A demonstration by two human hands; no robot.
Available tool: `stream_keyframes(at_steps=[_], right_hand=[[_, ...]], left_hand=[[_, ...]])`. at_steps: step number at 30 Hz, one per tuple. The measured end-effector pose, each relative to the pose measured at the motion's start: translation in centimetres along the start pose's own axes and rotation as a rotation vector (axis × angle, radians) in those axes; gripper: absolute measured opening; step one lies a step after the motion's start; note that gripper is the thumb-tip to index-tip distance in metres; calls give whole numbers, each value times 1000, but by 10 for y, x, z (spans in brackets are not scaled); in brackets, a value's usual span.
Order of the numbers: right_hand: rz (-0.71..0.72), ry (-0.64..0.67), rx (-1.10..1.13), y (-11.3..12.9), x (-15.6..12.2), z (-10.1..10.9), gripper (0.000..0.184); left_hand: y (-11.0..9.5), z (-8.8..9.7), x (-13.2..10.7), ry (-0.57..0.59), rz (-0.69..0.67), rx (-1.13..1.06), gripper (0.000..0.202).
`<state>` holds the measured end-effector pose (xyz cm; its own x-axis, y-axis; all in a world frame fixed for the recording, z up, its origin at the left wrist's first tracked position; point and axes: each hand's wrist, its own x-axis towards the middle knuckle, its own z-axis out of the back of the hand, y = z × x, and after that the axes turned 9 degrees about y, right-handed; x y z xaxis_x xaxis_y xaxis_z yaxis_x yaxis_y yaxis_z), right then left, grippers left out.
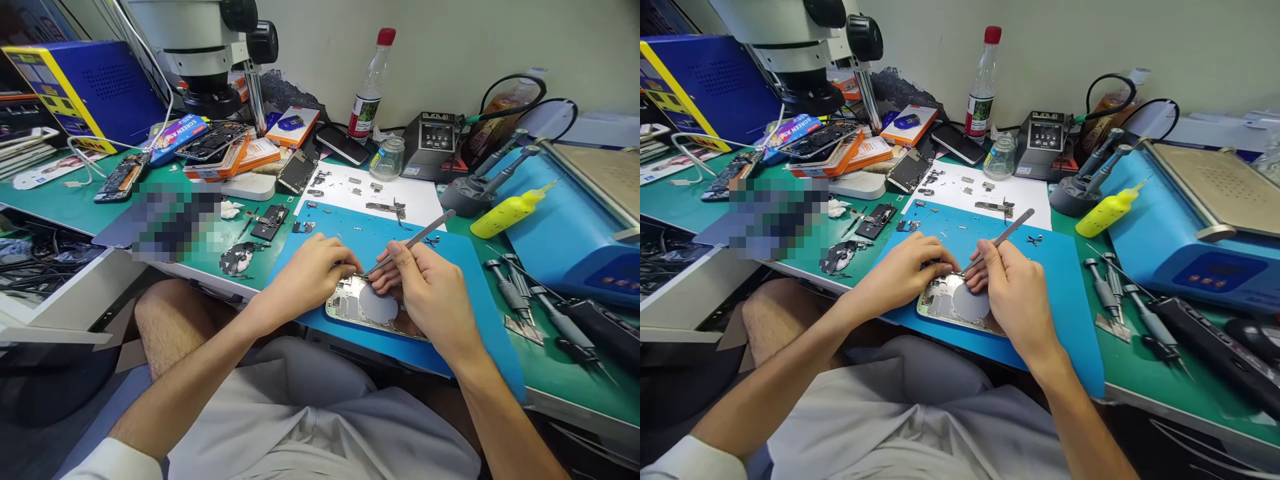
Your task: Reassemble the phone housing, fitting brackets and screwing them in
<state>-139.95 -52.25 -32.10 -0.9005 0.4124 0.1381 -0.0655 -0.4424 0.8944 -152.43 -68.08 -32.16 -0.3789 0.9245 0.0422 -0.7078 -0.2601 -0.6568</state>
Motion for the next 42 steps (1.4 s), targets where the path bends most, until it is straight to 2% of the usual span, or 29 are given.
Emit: stream_keyframes(at_steps=[19, 23, 25, 29, 35, 42], right_hand=[[38, 9, -24, 0, 0, 1, 38], [53, -9, -48, -1, -3, -1, 39], [72, -23, -80, -2, -4, -1, 40], [109, -28, -106, -5, -5, 0, 41], [47, -12, -9, -7, -5, 3, 40], [129, -37, -87, -2, -10, 0, 32]], left_hand=[[-3, 1, -1, 3, -12, 27, 19], [-5, 5, 0, 20, -21, 40, 12], [-8, 9, 3, 47, 0, 75, 7], [-16, 14, 7, 74, 51, 172, 11], [-26, 9, 3, 84, 28, 457, 21], [-19, 1, -1, 4, -7, 313, 16]])
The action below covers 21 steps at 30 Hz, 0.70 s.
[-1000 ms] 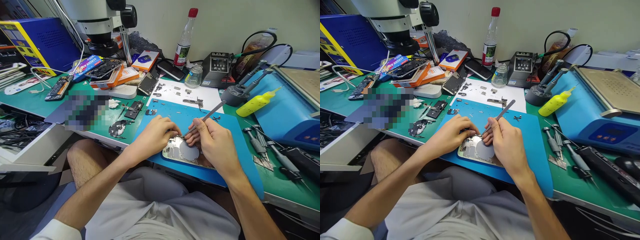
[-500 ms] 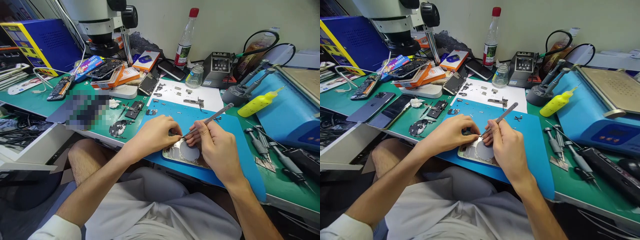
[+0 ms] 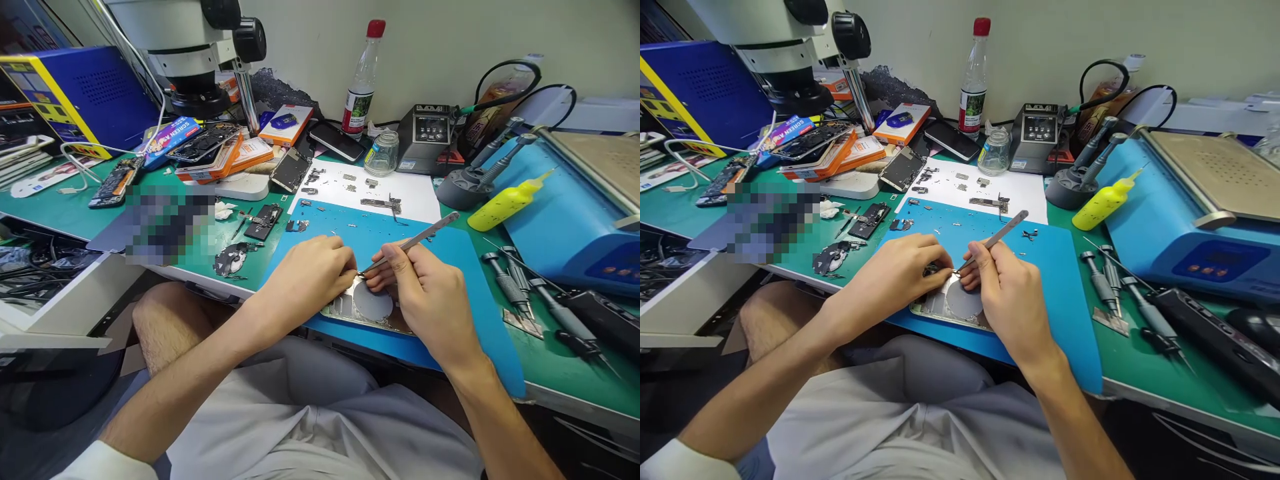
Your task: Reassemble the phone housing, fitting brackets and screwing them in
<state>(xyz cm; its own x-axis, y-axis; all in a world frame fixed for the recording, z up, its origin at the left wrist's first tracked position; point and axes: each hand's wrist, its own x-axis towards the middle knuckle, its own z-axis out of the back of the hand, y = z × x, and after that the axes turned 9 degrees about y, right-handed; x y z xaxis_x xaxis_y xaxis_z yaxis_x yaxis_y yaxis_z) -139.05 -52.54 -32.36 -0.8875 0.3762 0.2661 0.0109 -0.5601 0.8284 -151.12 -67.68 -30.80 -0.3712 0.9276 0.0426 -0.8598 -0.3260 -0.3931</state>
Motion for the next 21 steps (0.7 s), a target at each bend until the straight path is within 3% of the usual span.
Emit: stream_keyframes(at_steps=[5, 12, 17, 21], right_hand=[[28, -6, -28, -2, -2, 1, 28], [-19, 60, 33, -7, -17, 8, 28], [-84, 72, 109, -4, -23, 10, 30], [-142, 76, 155, -3, -22, 11, 32]], left_hand=[[5, 0, 4, -19, 27, -194, 12], [14, 8, 11, 55, 46, -323, 13], [15, 7, 9, 71, 12, -285, 12], [11, 4, 5, 34, -52, -84, 12]])
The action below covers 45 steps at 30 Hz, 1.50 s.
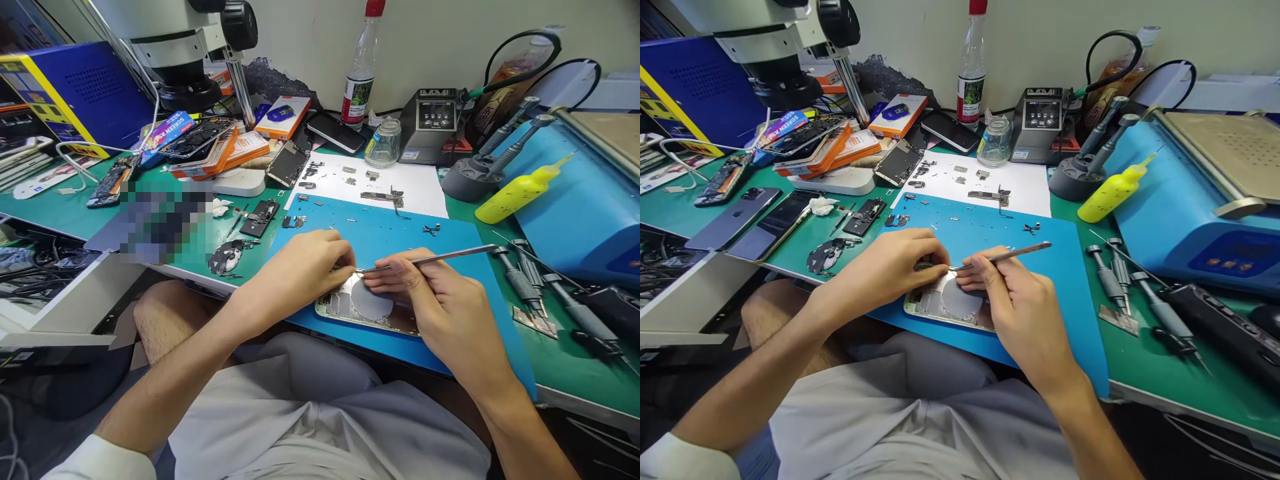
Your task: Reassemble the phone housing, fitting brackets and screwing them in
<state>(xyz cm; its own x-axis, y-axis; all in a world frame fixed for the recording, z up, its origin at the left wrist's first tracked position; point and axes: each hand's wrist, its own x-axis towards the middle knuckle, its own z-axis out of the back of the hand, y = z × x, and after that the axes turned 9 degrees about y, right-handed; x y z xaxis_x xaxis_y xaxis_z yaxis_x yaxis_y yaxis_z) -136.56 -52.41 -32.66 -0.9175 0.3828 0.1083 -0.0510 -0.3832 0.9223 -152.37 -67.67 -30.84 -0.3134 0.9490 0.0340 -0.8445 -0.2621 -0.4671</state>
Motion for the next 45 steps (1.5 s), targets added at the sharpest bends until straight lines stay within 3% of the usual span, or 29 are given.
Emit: stream_keyframes(at_steps=[3, 11, 20, 28, 34, 45], right_hand=[[-13, 4, 8, -2, 1, 1, 32], [-24, -18, -3, -4, 1, 0, 32], [-7, -19, 7, -7, 1, -1, 32], [16, 11, -19, -10, 1, 3, 33], [17, 33, 19, -9, 1, 2, 35], [-61, -32, 154, -4, 0, 2, 38]], left_hand=[[-2, -2, -1, -6, -29, 125, 13], [-1, -7, -1, -53, -59, 145, 16], [-5, 3, 8, 52, 134, -204, 15], [-13, 7, 10, 81, 201, -176, 9], [-11, 12, 10, 132, 199, -236, 16], [-19, 2, 9, 68, 146, 41, 9]])
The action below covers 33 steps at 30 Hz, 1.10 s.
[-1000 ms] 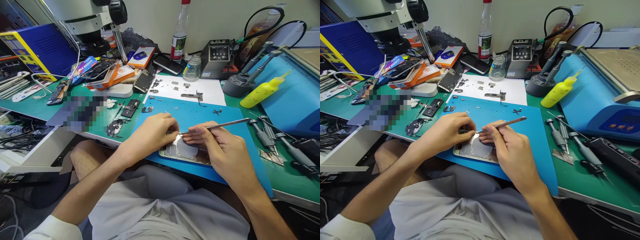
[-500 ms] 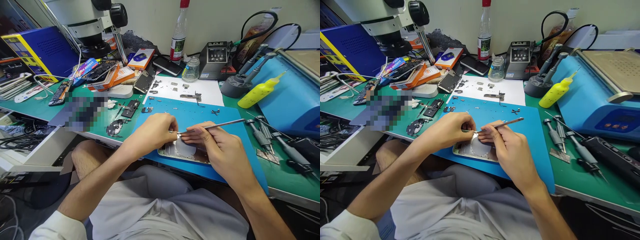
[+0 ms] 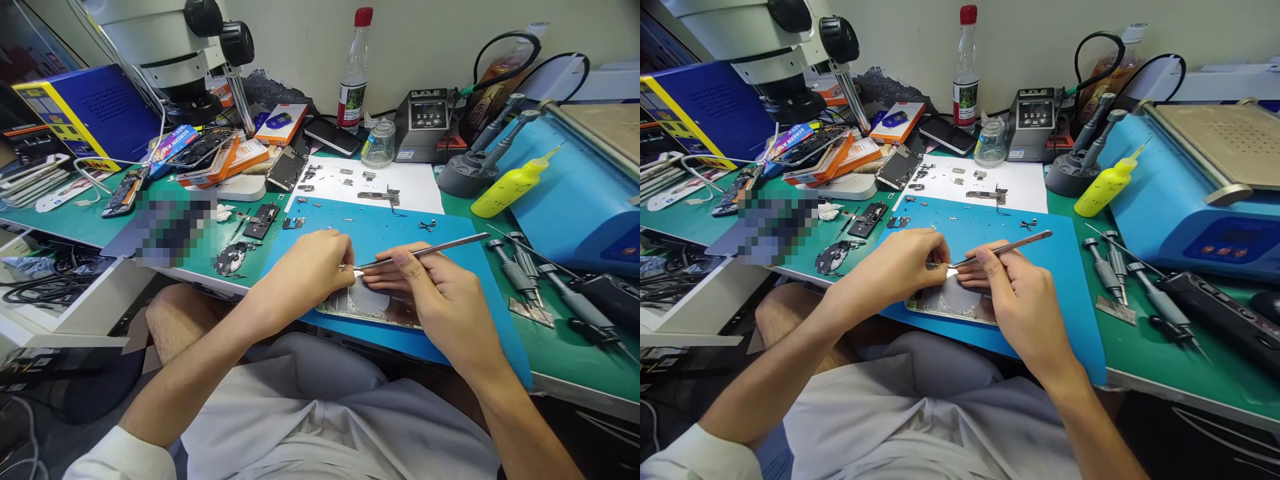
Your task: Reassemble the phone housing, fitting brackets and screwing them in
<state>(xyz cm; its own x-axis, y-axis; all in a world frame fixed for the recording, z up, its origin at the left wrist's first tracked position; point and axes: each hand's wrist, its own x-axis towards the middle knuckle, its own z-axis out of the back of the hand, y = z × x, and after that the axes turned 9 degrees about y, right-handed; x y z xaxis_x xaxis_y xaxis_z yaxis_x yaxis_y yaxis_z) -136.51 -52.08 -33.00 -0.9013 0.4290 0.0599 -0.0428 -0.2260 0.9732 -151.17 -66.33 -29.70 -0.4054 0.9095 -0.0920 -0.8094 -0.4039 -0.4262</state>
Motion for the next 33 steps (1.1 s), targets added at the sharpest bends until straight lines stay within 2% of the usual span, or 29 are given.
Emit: stream_keyframes(at_steps=[3, 6, 9, 11, 14, 18, 21, 24, 29, 33], right_hand=[[29, -112, 99, 5, 0, 0, 40], [180, -328, 115, 10, -1, 5, 31], [317, -498, 2, 12, -3, 21, 23], [339, -550, -136, 9, -6, 36, 28], [289, -531, -290, 0, -11, 57, 44], [268, -496, -217, -12, -17, 67, 53], [286, -521, -168, -13, -18, 67, 47], [246, -522, -214, -12, -19, 66, 39], [216, -482, -170, -11, -19, 68, 29], [216, -429, -116, -12, -20, 70, 27]], left_hand=[[-2, -1, 0, 12, -26, 55, 11], [-1, -4, -4, -11, -58, 62, 10], [5, -6, -9, -65, -96, 28, 13], [10, -6, -11, -85, -123, 11, 17], [13, -5, -5, -110, -155, 29, 20], [-3, -4, 24, -178, -195, 136, 20], [-21, -4, 52, -166, -262, 240, 19], [-36, -6, 70, -118, -318, 324, 18], [-43, -15, 77, -87, -328, 378, 22], [-44, -19, 80, -86, -321, 318, 22]])
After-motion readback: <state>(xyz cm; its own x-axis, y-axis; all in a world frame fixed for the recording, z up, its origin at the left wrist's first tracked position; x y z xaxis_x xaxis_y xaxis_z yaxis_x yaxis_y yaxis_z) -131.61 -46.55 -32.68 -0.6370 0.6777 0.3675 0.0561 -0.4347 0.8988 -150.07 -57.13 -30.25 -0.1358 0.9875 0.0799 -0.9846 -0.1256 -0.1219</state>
